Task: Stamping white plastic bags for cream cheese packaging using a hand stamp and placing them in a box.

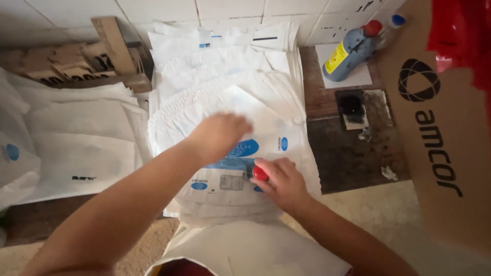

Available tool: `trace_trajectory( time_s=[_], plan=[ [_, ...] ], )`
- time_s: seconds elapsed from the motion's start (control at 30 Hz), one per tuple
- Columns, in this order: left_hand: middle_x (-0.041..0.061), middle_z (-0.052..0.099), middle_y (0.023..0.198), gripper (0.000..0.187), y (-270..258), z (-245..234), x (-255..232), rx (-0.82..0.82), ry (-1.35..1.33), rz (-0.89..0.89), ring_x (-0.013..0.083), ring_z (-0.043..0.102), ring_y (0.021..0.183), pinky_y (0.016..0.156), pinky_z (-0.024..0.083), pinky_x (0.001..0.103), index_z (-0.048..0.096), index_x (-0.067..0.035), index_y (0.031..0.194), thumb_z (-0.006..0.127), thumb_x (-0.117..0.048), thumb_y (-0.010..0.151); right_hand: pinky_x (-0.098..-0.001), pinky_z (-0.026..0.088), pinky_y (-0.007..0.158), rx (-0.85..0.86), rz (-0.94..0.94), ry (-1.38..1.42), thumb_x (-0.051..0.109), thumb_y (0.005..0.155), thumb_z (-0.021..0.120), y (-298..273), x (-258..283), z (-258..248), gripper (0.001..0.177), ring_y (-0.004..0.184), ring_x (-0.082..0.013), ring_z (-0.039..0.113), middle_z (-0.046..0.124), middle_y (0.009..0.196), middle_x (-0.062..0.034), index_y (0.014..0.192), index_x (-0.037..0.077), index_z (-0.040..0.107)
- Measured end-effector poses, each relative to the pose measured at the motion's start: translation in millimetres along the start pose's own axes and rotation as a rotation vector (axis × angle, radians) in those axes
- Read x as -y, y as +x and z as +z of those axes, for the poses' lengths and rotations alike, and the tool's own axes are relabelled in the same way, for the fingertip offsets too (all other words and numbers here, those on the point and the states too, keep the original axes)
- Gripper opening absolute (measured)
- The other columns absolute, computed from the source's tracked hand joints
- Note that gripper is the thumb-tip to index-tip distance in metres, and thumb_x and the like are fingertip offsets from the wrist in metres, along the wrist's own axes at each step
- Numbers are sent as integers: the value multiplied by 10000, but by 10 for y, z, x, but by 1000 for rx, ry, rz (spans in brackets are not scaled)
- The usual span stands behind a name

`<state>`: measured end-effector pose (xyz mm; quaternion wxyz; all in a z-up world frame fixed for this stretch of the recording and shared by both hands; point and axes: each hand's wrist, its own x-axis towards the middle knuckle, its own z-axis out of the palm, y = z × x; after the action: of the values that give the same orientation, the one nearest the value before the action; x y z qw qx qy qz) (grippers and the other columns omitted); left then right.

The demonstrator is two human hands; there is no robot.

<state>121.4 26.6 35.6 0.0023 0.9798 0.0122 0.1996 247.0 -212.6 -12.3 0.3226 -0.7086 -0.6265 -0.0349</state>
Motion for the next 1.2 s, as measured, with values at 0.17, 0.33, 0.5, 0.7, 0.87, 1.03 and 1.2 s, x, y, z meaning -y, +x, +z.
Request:
trace_trajectory(
  time_s=[0.17, 0.33, 0.5, 0.7, 0.87, 1.03, 1.2],
  plan=[
    [73, 727, 1064, 461, -539, -568, -75, 871, -503, -192, 376, 703, 988, 856, 572, 468, 745, -146, 1023, 942, -334, 651, -272, 623, 763, 32, 125, 331, 251, 780, 891, 248, -33, -46, 517, 926, -210, 728, 740, 1014, -63, 1260, 144, 730],
    [8, 633, 1194, 526, -834, -476, -172, 905, -344, -260, 300, 609, 1169, 1046, 489, 432, 681, -247, 1096, 916, -479, 687, -250, 603, 861, -174, 478, 692, 63, 808, 840, 394, -147, -520, 580, 1044, -131, 683, 716, 1236, -74, 1353, 67, 645],
    [-39, 678, 1027, 197, -1148, -134, -67, 631, -543, -311, 289, 663, 1021, 952, 520, 419, 774, -320, 890, 839, -460, 767, -252, 574, 893, -312, 450, 744, -38, 879, 742, 482, -115, -965, 528, 983, -115, 628, 656, 1109, -86, 1382, -26, 580],
    [-176, 754, 951, 81, -1160, -222, 2, 588, -727, -297, 110, 654, 978, 963, 453, 336, 799, -284, 878, 727, -292, 915, -246, 547, 944, -369, 474, 658, -33, 899, 676, 347, -99, -1180, 493, 1052, -156, 636, 647, 1350, -124, 1377, 46, 586],
    [-34, 732, 1039, 220, -1061, -363, -52, 621, -769, -474, 205, 671, 952, 829, 490, 363, 723, -197, 991, 524, -287, 1019, -229, 548, 909, -343, 515, 711, 44, 925, 680, 195, -115, -1202, 501, 972, -145, 658, 672, 1154, -74, 1416, 44, 582],
    [29, 691, 903, 189, -922, -464, -25, 446, -828, -772, 204, 637, 801, 740, 488, 368, 568, -168, 981, 448, -289, 1062, -265, 572, 842, -49, 749, 484, 146, 884, 682, 308, 316, -1172, 494, 994, -150, 641, 663, 1256, -45, 1374, 134, 615],
    [70, 695, 992, 216, -603, -712, 134, 113, -758, -1385, 300, 634, 877, 771, 463, 457, 516, -210, 1080, 364, -362, 1070, -297, 591, 876, 422, 773, 172, 352, 860, 715, 242, 449, -638, 487, 1050, -122, 665, 696, 1173, 22, 1320, 207, 644]
  ],
)
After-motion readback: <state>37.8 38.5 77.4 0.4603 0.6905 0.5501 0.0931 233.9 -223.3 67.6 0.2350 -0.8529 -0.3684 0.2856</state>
